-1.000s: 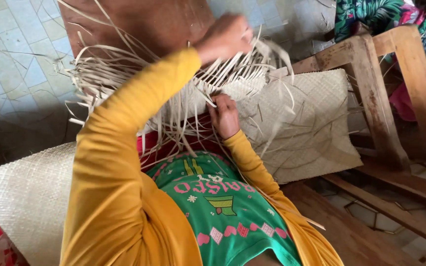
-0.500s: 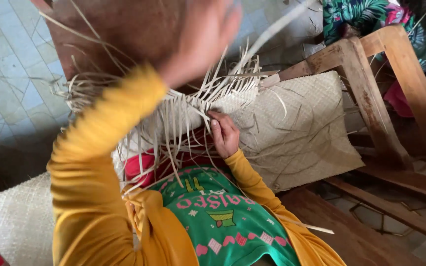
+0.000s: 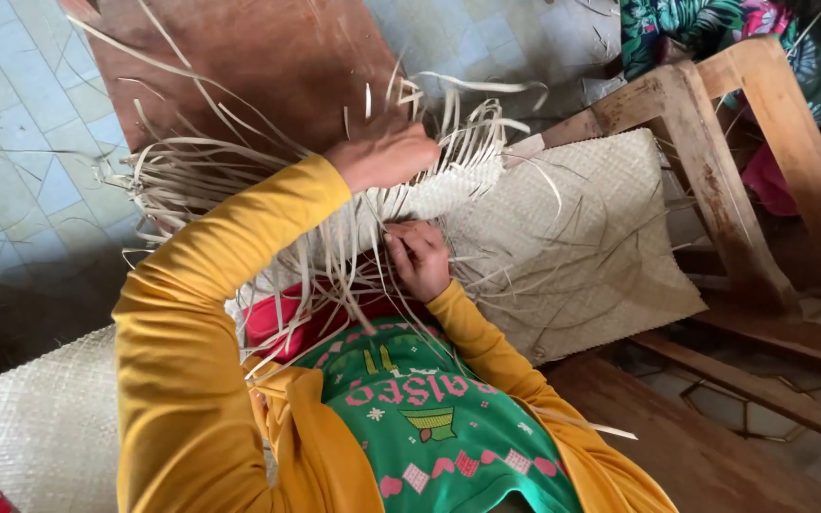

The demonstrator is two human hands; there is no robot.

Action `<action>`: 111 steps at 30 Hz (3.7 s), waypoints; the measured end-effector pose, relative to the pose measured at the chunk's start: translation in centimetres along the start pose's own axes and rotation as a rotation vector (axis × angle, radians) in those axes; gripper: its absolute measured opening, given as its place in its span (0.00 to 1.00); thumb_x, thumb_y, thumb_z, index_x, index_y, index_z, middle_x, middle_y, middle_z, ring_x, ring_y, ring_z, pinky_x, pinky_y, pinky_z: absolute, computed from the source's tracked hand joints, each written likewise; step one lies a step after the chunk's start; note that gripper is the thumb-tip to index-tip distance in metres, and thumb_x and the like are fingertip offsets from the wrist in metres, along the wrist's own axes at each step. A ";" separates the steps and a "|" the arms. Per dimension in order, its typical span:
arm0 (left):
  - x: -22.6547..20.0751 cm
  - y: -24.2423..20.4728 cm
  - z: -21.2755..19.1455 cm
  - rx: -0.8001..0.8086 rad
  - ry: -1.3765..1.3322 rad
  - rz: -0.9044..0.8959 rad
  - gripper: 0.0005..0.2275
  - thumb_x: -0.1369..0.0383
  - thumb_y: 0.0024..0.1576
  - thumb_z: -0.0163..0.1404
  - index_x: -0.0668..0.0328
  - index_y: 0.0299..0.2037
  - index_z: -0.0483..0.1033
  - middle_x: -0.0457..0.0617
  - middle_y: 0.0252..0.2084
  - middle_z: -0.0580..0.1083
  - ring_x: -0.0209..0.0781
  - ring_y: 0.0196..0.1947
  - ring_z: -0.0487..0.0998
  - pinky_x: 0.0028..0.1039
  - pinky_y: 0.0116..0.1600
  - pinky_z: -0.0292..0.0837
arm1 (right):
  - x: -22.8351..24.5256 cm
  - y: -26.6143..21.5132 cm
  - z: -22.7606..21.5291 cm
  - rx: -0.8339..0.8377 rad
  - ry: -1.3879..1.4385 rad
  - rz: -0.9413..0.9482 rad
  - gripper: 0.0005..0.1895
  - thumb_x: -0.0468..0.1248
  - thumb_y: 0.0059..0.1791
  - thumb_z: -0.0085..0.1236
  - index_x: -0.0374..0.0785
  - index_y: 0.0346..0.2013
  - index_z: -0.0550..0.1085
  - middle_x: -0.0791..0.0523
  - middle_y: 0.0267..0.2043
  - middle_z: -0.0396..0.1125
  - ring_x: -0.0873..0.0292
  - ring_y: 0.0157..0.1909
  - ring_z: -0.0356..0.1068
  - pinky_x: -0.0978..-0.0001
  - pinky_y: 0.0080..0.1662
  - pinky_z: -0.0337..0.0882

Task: Weaving dried plant strips together to create or finish a mat

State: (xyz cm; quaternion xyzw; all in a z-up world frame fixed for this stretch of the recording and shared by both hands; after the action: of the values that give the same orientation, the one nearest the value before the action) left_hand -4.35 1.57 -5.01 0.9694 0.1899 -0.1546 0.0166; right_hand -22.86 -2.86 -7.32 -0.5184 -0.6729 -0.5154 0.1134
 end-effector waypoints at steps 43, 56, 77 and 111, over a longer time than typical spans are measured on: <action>-11.4 -13.2 -28.3 -1.102 1.046 0.238 0.10 0.67 0.68 0.58 0.47 0.58 0.83 0.38 0.63 0.69 0.30 0.57 0.73 0.20 0.55 0.73 | -2.1 4.8 -3.2 0.040 0.320 0.421 0.04 0.25 0.52 0.58 0.35 0.38 0.74 0.61 0.35 0.66 0.67 0.35 0.61 0.78 0.41 0.65; -2.4 -30.1 -17.8 -1.253 0.603 -0.558 0.14 0.87 0.54 0.57 0.68 0.49 0.84 0.53 0.40 0.66 0.47 0.40 0.67 0.36 0.46 0.61 | -0.8 6.1 -5.9 0.227 0.157 0.333 0.06 0.25 0.48 0.63 0.36 0.38 0.79 0.59 0.35 0.69 0.64 0.36 0.65 0.75 0.43 0.67; -1.7 -42.0 -1.4 -1.635 -0.776 -1.180 0.09 0.75 0.65 0.45 0.61 0.51 0.77 0.43 0.39 0.74 0.27 0.33 0.71 0.16 0.41 0.70 | -0.2 6.4 -5.0 0.290 0.169 0.383 0.07 0.24 0.47 0.62 0.36 0.37 0.79 0.60 0.36 0.71 0.64 0.36 0.67 0.75 0.44 0.69; -6.9 -21.5 -15.0 -0.742 -0.058 -0.260 0.12 0.74 0.59 0.59 0.51 0.52 0.81 0.53 0.40 0.78 0.51 0.40 0.81 0.35 0.44 0.78 | -0.3 7.7 -3.4 0.198 0.164 0.236 0.02 0.32 0.52 0.64 0.38 0.39 0.81 0.49 0.34 0.69 0.46 0.39 0.73 0.58 0.47 0.72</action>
State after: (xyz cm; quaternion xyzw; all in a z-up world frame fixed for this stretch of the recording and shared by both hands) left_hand -14.05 20.34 11.89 0.8606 0.3535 -0.1036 0.3516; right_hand -17.74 -6.32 -1.59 -0.5365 -0.6431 -0.4703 0.2782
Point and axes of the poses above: each hand's wrist, its own y-axis towards the middle knuckle, its own z-axis out of the palm, x = y × z, the point moved 4 cm from there along y, towards the middle knuckle
